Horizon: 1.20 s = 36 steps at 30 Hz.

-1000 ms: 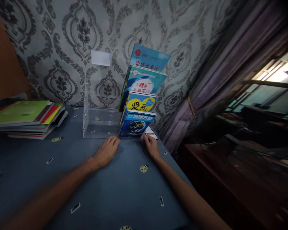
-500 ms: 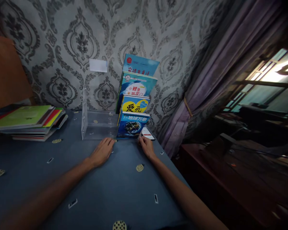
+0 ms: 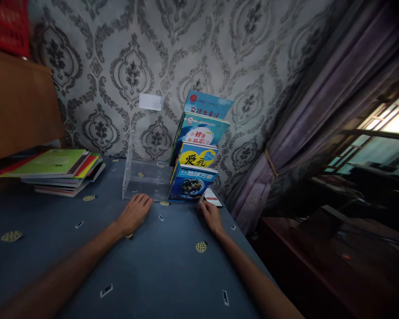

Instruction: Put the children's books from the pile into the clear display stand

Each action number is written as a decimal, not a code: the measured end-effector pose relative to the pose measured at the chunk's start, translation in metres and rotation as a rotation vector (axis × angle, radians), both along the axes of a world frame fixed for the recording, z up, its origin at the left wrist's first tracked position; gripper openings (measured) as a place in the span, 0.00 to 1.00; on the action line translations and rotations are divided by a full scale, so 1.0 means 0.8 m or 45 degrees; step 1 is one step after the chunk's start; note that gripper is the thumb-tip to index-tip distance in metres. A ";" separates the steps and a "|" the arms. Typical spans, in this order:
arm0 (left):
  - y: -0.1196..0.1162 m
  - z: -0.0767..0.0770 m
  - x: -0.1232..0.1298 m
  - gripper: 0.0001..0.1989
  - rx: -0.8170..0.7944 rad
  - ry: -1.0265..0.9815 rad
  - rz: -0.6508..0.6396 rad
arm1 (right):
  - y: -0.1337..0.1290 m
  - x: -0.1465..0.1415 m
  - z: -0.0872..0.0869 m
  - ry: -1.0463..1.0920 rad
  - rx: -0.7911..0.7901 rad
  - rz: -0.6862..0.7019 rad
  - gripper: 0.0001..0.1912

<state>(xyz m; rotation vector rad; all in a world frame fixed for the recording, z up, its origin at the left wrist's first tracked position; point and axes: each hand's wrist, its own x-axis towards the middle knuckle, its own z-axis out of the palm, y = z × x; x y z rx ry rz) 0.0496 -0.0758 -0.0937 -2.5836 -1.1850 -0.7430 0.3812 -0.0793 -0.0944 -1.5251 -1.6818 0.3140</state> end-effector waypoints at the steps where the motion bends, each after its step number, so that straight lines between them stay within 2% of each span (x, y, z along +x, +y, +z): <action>1: 0.003 0.003 -0.007 0.16 0.042 0.002 0.024 | 0.000 -0.001 0.001 -0.008 0.001 0.004 0.34; 5: 0.018 0.023 -0.044 0.18 0.210 -0.001 0.142 | 0.000 -0.003 0.002 -0.058 -0.003 0.039 0.34; 9: 0.033 0.053 -0.093 0.15 0.297 -0.006 0.311 | 0.001 -0.004 0.002 -0.144 0.001 0.059 0.32; 12: 0.043 0.073 -0.134 0.15 0.336 -0.073 0.568 | -0.002 -0.010 0.003 -0.231 0.022 0.083 0.31; 15: 0.049 0.078 -0.172 0.16 0.348 -0.129 0.932 | -0.008 -0.026 0.004 -0.317 0.040 0.158 0.29; 18: 0.050 0.071 -0.198 0.20 0.338 -0.079 0.989 | -0.016 -0.056 0.006 -0.390 0.048 0.271 0.26; 22: 0.050 0.065 -0.207 0.19 0.347 -0.016 0.955 | -0.022 -0.112 0.009 -0.460 0.044 0.463 0.21; 26: 0.044 0.074 -0.202 0.17 0.281 0.023 0.918 | -0.020 -0.174 0.009 -0.472 0.033 0.703 0.23; 29: 0.039 0.082 -0.204 0.17 0.209 0.094 0.949 | -0.020 -0.211 0.007 -0.435 0.020 0.846 0.24; 32: 0.037 0.087 -0.218 0.20 0.228 0.109 1.043 | -0.021 -0.231 0.004 -0.372 0.048 0.926 0.25; 36: 0.030 0.093 -0.248 0.24 0.232 -0.118 1.318 | -0.023 -0.232 0.002 -0.263 0.054 0.965 0.26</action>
